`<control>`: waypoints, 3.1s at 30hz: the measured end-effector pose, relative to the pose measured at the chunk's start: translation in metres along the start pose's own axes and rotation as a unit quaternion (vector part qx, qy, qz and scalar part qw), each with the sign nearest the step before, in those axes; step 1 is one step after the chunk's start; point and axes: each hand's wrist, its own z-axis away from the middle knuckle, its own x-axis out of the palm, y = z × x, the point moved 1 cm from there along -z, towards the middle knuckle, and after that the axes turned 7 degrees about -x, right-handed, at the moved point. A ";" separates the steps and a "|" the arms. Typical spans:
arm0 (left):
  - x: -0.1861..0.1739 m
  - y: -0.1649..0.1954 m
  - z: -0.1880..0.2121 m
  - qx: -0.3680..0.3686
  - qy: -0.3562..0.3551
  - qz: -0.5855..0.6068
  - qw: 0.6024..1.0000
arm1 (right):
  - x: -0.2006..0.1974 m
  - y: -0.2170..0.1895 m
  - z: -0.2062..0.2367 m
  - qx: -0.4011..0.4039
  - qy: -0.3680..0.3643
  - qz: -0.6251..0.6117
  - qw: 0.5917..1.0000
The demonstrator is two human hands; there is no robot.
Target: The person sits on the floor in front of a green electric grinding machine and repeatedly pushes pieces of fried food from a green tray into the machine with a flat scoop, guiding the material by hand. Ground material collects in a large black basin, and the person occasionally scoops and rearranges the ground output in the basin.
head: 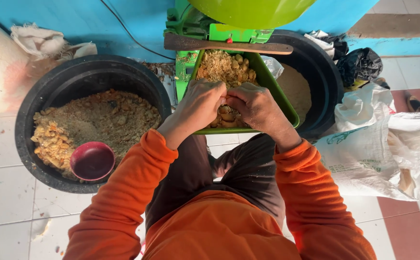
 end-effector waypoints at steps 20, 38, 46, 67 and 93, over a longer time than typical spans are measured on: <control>-0.011 -0.002 0.006 -0.100 0.078 -0.155 0.980 | -0.002 0.075 -0.042 -0.091 -0.072 0.216 0.970; -0.021 0.008 0.012 -0.120 0.056 -0.178 0.975 | 0.021 0.079 -0.057 -0.038 -0.248 0.076 0.965; -0.017 0.001 0.017 -0.083 0.108 -0.134 0.982 | 0.013 0.078 -0.033 -0.258 -0.050 0.399 0.879; -0.006 0.026 -0.059 -0.423 0.201 0.771 0.432 | -0.006 -0.032 -0.036 -0.004 -0.055 -0.175 0.983; -0.048 -0.087 -0.063 -0.358 0.150 0.480 0.786 | -0.106 0.096 -0.002 -0.149 -0.056 0.103 0.982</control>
